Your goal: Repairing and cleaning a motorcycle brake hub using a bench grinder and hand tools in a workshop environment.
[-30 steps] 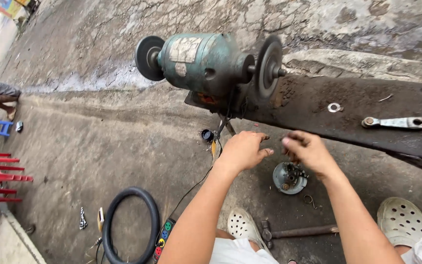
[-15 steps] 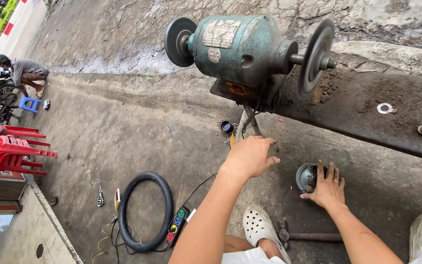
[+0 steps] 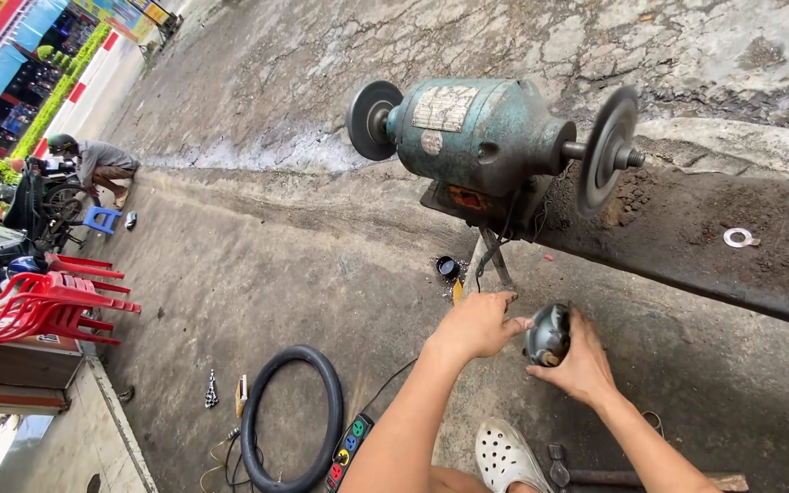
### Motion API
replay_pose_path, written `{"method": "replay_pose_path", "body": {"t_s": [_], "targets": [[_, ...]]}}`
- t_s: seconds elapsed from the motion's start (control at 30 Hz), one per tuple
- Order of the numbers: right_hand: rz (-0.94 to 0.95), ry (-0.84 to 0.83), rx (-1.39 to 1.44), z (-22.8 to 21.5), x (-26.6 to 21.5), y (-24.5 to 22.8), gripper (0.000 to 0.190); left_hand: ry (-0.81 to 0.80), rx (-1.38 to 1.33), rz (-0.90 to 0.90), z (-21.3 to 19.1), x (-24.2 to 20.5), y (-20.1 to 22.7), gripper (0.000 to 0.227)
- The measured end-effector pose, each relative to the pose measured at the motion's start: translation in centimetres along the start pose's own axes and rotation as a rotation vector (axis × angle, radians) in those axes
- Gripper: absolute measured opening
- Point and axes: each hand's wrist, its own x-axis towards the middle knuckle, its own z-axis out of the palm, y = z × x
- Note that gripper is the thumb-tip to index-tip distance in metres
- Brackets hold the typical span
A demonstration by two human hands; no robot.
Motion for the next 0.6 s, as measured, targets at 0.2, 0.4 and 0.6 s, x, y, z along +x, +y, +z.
{"method": "replay_pose_path", "body": {"t_s": [0.2,0.4,0.6], "targets": [[-0.267,0.020,-0.128,-6.8,-3.7,-11.6,0.155,0.030,-0.711,-0.280,-1.4,-1.1,0.5,0.072],[-0.214,0.272,-0.333,-10.4,-5.5,-14.2,0.158,0.153,-0.862,0.136,1.6,0.4,-0.7,0.045],[-0.068,0.173,0.203,-14.3,-4.7,-13.5,0.154,0.327,-0.909,0.031,-0.7,-0.1,3.3,0.040]]}}
